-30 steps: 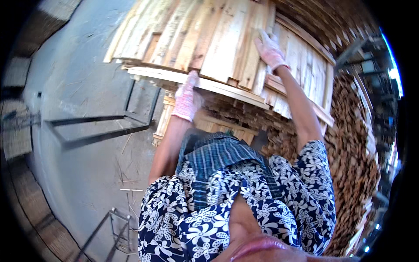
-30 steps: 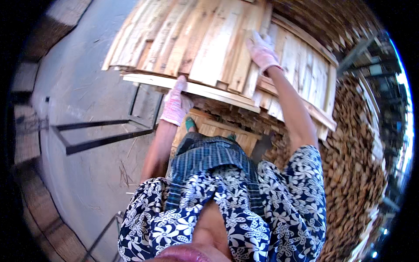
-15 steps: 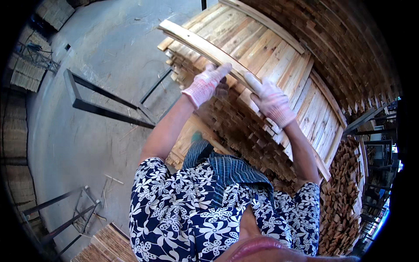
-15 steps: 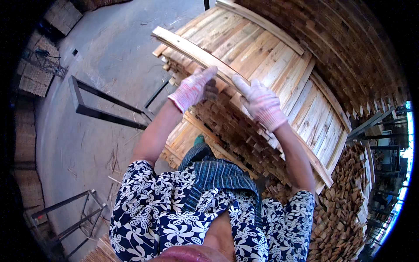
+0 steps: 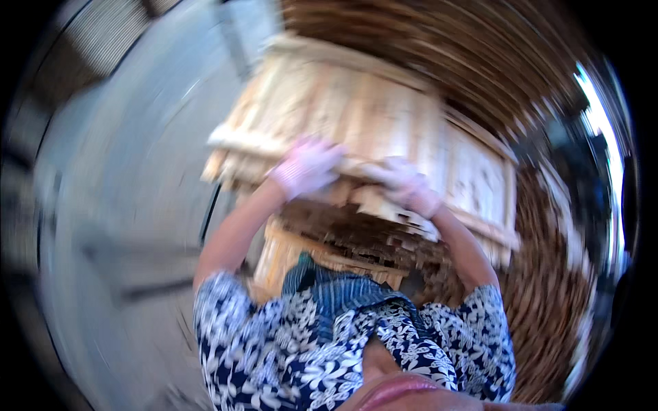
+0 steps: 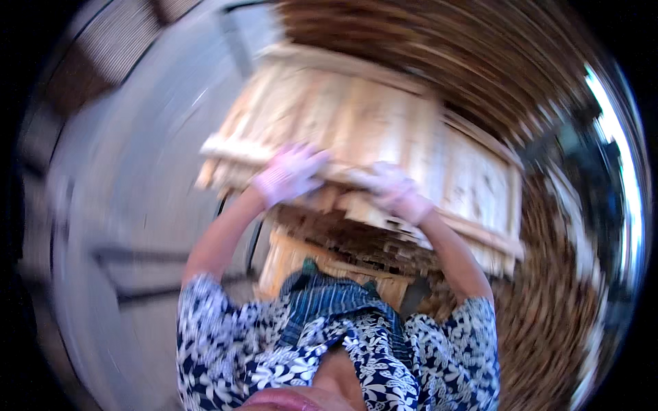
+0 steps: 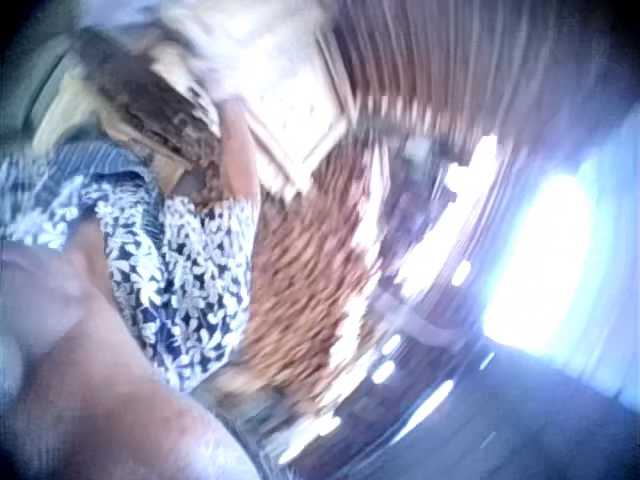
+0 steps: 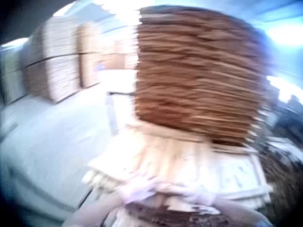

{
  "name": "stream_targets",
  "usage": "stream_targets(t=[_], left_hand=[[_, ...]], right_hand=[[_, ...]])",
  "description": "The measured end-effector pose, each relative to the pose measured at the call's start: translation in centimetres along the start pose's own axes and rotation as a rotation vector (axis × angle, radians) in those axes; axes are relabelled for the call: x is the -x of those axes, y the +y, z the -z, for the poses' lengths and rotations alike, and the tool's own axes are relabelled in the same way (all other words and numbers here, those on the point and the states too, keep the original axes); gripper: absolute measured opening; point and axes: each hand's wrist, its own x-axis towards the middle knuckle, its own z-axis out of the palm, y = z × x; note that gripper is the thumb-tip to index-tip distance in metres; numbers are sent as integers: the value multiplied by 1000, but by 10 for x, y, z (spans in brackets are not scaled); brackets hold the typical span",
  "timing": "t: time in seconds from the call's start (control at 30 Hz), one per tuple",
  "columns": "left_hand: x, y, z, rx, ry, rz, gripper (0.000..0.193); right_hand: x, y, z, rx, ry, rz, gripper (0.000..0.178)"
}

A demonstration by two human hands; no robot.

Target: The person repeatedly picks up small wooden planks from a large pile and stacks them onto a growing pile. The person wears gloves and handles the planks by hand, arranging them in layers.

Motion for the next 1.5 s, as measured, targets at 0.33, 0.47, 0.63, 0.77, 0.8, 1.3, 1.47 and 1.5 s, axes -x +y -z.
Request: stream_targets(t=[0.33,0.47,0.63,0.77,0.8,1.3,1.47,1.5], left_hand=[[10,117,22,658,429,65,63],[2,168,-47,1124,118,-135,54],[-72,240,-85,1193,126,-627,56],[-136,295,-71,1178,179,-1005,60],[-150,309,-62,1186,252,-1125,61],[-263,642,106,2306,-1685,-795,79],[-274,701,139,2325,-1603,-874,52],[-279,705,136,2335,-1598,-901,51]], right_hand=[[62,-38,32,315,230,-210,50],[120,-22,42,584,239,-402,41],[226,-14,125,1110,350,-574,31],[285,-66,213,1567,449,-862,34],[307,-81,228,1696,513,-745,49],[423,-110,464,1611,584,-1471,55],[494,-69,542,1110,530,-1813,76],[491,-52,541,1013,433,-1774,77]])
